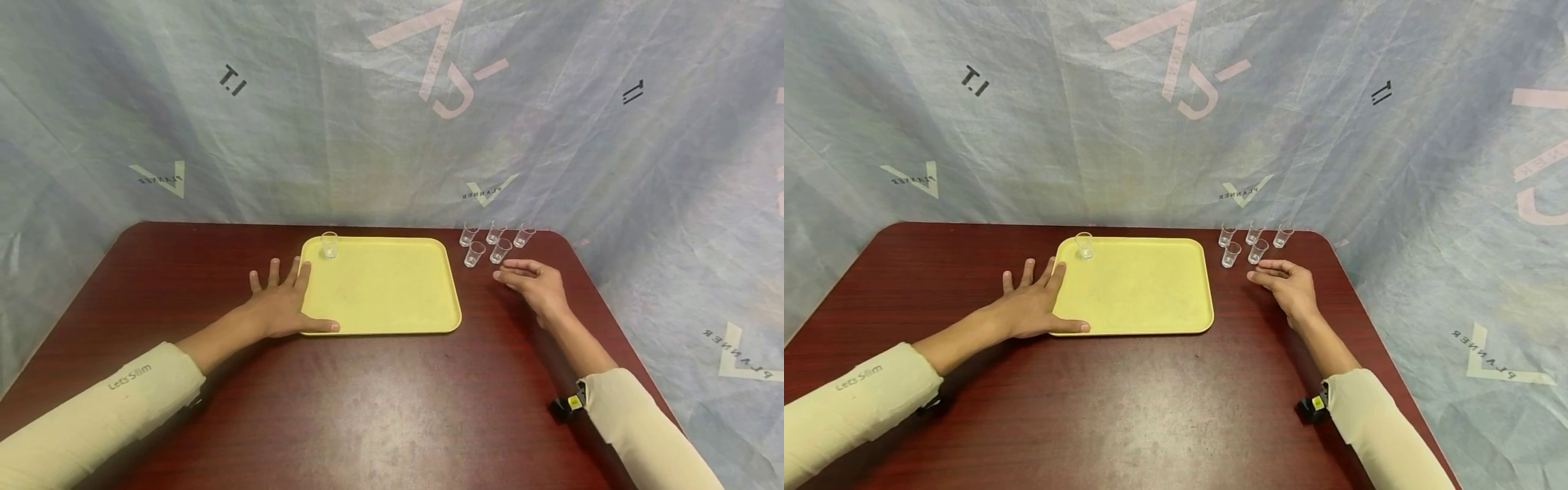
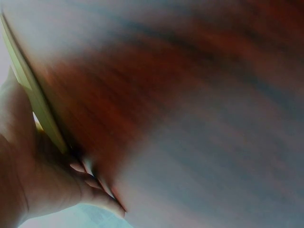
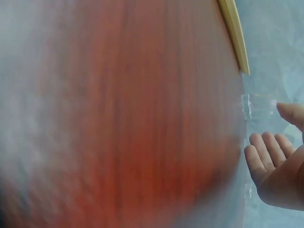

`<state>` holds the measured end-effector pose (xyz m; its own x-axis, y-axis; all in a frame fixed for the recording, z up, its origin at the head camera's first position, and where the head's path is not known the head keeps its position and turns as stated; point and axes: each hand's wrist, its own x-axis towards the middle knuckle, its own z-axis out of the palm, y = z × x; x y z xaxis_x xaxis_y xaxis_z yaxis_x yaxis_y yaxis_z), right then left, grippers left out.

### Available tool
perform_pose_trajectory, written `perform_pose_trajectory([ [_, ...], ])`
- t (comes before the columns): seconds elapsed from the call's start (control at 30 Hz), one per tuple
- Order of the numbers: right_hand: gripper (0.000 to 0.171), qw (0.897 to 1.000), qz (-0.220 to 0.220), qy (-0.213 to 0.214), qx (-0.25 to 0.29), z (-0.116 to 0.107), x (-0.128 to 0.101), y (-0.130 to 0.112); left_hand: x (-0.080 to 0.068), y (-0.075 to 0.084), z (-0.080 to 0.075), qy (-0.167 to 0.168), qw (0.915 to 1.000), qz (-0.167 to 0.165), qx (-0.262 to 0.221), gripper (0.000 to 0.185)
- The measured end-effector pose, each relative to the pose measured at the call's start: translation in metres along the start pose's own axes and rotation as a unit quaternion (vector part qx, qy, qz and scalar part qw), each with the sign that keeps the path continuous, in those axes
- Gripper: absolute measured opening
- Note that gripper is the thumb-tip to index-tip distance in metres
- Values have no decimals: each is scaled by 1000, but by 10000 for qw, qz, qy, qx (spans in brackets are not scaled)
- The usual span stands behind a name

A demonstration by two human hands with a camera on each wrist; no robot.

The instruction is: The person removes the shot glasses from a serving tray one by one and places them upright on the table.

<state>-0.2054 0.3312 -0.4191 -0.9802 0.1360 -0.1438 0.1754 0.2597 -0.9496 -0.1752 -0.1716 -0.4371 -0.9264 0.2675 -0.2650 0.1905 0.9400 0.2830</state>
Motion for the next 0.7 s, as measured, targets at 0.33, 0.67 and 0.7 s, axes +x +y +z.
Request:
perform_pose_trajectory([
  [0.33, 63, 9986, -377, -314, -174, 25, -12, -11, -2, 0, -1, 12, 10000, 9, -69, 161],
  [0.67, 56, 9970, -578, -506, -13, 60, -12, -23, 0, -1, 0, -15, 10000, 13, -33, 161],
  [0.7, 55, 9968, -593, -533, 17, 64, -12, -24, 0, 0, 0, -23, 10000, 13, -36, 161],
])
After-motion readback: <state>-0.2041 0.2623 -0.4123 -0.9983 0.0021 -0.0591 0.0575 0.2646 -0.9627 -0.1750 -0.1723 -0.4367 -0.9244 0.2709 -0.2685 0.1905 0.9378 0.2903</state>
